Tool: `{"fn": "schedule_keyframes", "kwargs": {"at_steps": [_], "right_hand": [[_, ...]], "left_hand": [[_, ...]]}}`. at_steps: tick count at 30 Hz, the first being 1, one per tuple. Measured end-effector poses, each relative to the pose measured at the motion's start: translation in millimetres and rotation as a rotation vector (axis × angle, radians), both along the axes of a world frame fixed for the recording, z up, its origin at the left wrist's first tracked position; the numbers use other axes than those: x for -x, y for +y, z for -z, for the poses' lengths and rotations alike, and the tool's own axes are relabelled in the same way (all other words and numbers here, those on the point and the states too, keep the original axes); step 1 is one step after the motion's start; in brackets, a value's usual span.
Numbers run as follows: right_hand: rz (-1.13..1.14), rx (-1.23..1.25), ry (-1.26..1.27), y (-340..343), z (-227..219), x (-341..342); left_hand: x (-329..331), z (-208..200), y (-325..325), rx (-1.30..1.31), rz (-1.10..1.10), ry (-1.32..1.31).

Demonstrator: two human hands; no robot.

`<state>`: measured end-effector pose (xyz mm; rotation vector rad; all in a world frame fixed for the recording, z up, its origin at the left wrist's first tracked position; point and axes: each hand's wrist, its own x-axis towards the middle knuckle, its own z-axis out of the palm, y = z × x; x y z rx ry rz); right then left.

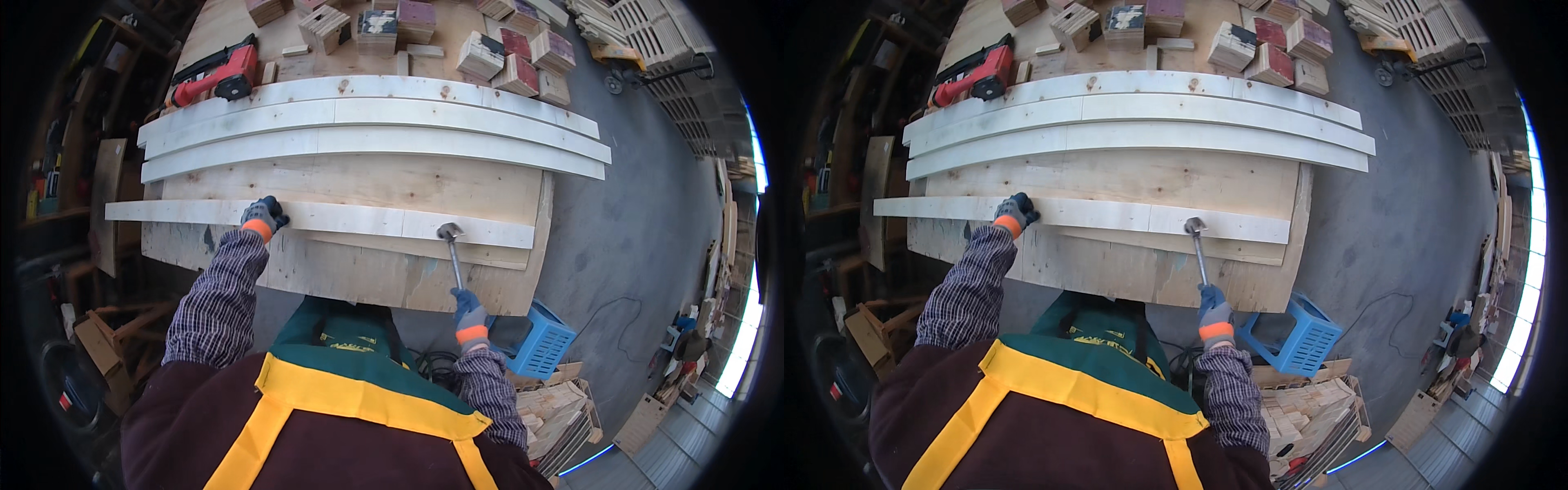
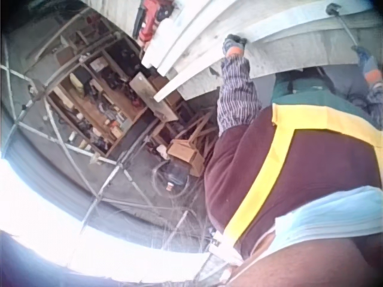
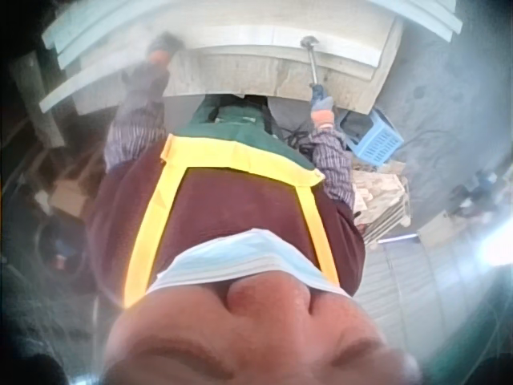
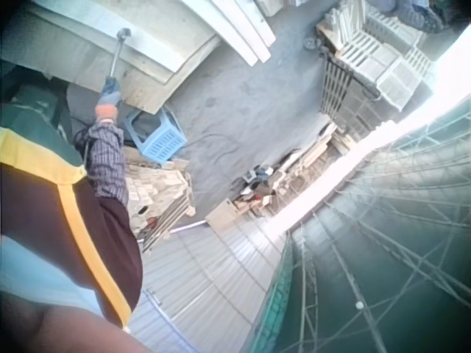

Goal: The person aligns several white wooden planks on a workbench and secures them using a red pneumatic nail gun and a hammer. The person repeatedly positions planks, drives nails, and taps them flush, working on a single panel assembly.

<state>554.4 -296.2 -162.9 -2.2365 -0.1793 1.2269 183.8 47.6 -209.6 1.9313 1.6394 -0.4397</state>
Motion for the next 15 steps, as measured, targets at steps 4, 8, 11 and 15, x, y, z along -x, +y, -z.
{"fn": "schedule_keyframes", "kwargs": {"at_steps": [4,8,11,15], "right_hand": [[-0.107,-0.503,-0.269,5,-13,2],[-0.274,-0.267,-0.406,6,8,6],[-0.267,-0.162,-0.290,-4,19,9],[-0.038,-0.351,0.037,5,-8,17]], "left_hand": [[7,9,4,0.025,-0.047,-0.081],[10,14,7,0.034,-0.050,-0.085],[10,18,10,-0.023,0.021,-0.084],[12,19,11,0.044,-0.031,-0.105]]}}
